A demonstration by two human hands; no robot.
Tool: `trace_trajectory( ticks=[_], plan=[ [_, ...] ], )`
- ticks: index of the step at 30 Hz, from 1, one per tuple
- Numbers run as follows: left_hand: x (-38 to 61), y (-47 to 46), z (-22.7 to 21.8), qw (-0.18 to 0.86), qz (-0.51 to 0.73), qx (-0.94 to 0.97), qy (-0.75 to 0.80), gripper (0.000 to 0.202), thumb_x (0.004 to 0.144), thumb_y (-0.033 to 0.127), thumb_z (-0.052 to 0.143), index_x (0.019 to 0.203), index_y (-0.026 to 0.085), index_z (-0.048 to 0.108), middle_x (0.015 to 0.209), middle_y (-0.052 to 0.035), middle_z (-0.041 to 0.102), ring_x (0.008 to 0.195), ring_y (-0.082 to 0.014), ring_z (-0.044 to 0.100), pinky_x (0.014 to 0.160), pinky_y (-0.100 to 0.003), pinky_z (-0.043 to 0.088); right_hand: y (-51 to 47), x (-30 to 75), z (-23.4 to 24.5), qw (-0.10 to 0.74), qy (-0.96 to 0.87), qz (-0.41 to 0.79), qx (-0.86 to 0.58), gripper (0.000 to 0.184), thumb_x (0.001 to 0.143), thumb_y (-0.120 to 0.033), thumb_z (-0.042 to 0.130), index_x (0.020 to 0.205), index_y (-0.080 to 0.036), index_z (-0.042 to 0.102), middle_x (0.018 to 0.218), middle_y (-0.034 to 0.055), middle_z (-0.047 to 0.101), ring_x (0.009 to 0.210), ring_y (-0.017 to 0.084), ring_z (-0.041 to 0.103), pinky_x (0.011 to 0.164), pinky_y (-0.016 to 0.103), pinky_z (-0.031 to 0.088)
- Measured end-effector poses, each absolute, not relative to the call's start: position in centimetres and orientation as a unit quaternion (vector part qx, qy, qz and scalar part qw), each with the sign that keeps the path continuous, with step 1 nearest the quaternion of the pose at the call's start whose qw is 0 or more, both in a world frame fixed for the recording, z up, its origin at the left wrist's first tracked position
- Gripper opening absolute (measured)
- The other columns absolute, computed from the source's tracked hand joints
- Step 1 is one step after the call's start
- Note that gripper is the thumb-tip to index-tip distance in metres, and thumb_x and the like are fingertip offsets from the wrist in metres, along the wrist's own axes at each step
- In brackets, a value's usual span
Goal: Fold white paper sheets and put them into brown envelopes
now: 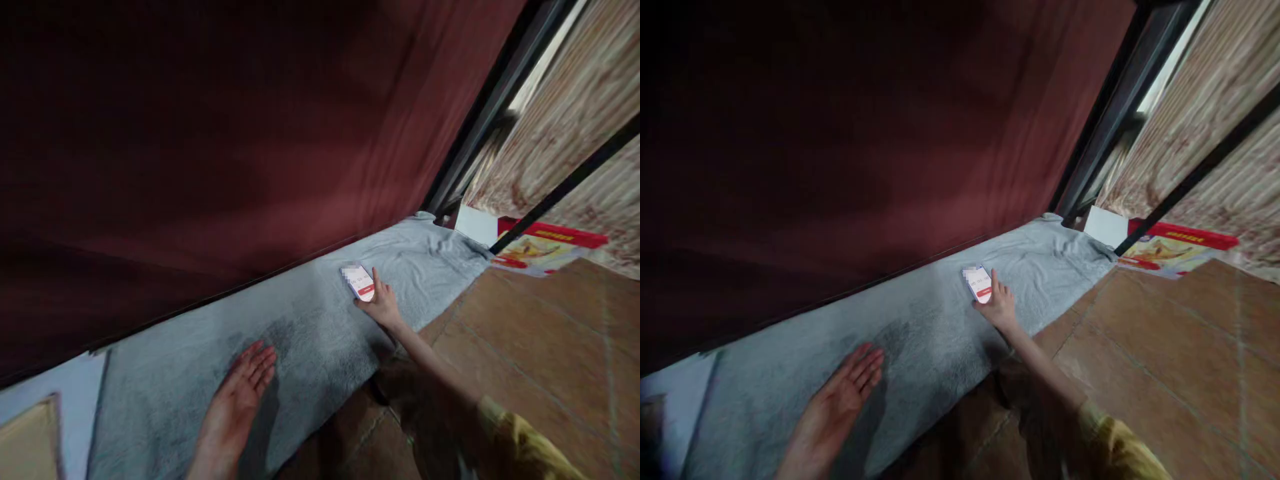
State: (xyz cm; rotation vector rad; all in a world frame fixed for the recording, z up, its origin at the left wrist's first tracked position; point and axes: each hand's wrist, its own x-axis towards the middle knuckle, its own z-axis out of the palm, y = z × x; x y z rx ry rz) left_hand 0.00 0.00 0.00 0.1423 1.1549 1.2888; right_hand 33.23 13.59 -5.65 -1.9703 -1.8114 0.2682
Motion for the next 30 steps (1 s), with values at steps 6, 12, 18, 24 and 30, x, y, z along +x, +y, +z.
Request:
trace_trajectory(
  ticks=[6,12,18,24,30],
  plan=[
    [0.1,-0.1,0.7,0.64,0.571,0.056,0.511,0.031,0.089,0.015,0.055,0.118,0.014,0.066,0.117,-0.0148,0.072,0.103,-0.0199,0.072,0.082,-0.03,0.06,13.9,34.0,-5.5,0.239,-0.659,0.087,-0.708,0.106,0.076,-0.045,0.068,0.162,-0.017,0.014,0.131,0.0151,0.061,0.114,0.036,0.053,0.095,0.045,0.039],
    [0.0,-0.2,0.6,0.636,0.576,0.05,0.511,0.03,0.088,0.015,0.054,0.116,0.014,0.066,0.115,-0.0145,0.073,0.102,-0.0198,0.072,0.082,-0.029,0.06,14.4,35.2,-5.7,0.245,-0.65,0.097,-0.713,0.106,0.076,-0.049,0.068,0.162,-0.019,0.013,0.131,0.0138,0.061,0.116,0.035,0.053,0.095,0.043,0.04],
    [-0.2,-0.1,0.8,0.632,0.579,0.043,0.514,0.031,0.084,0.017,0.059,0.114,0.014,0.068,0.116,-0.0154,0.073,0.105,-0.0214,0.071,0.084,-0.031,0.059,14.8,36.2,-6.1,0.252,-0.649,0.101,-0.711,0.106,0.075,-0.047,0.068,0.162,-0.019,0.015,0.13,0.0138,0.062,0.115,0.035,0.053,0.095,0.044,0.04],
    [-0.2,0.0,0.7,0.624,0.577,0.042,0.525,0.031,0.084,0.012,0.056,0.112,0.014,0.068,0.112,-0.0141,0.074,0.101,-0.0197,0.072,0.081,-0.03,0.06,14.8,36.4,-6.2,0.241,-0.645,0.117,-0.716,0.106,0.075,-0.046,0.069,0.162,-0.021,0.014,0.133,0.0117,0.06,0.119,0.036,0.051,0.098,0.044,0.039],
    [-0.3,0.0,0.7,0.625,0.575,0.034,0.526,0.028,0.085,0.012,0.055,0.109,0.014,0.069,0.11,-0.0136,0.074,0.099,-0.0195,0.072,0.078,-0.029,0.061,14.9,36.4,-6.0,0.229,-0.636,0.126,-0.726,0.108,0.075,-0.044,0.069,0.162,-0.019,0.01,0.132,0.012,0.061,0.121,0.035,0.05,0.1,0.043,0.037]
  ],
)
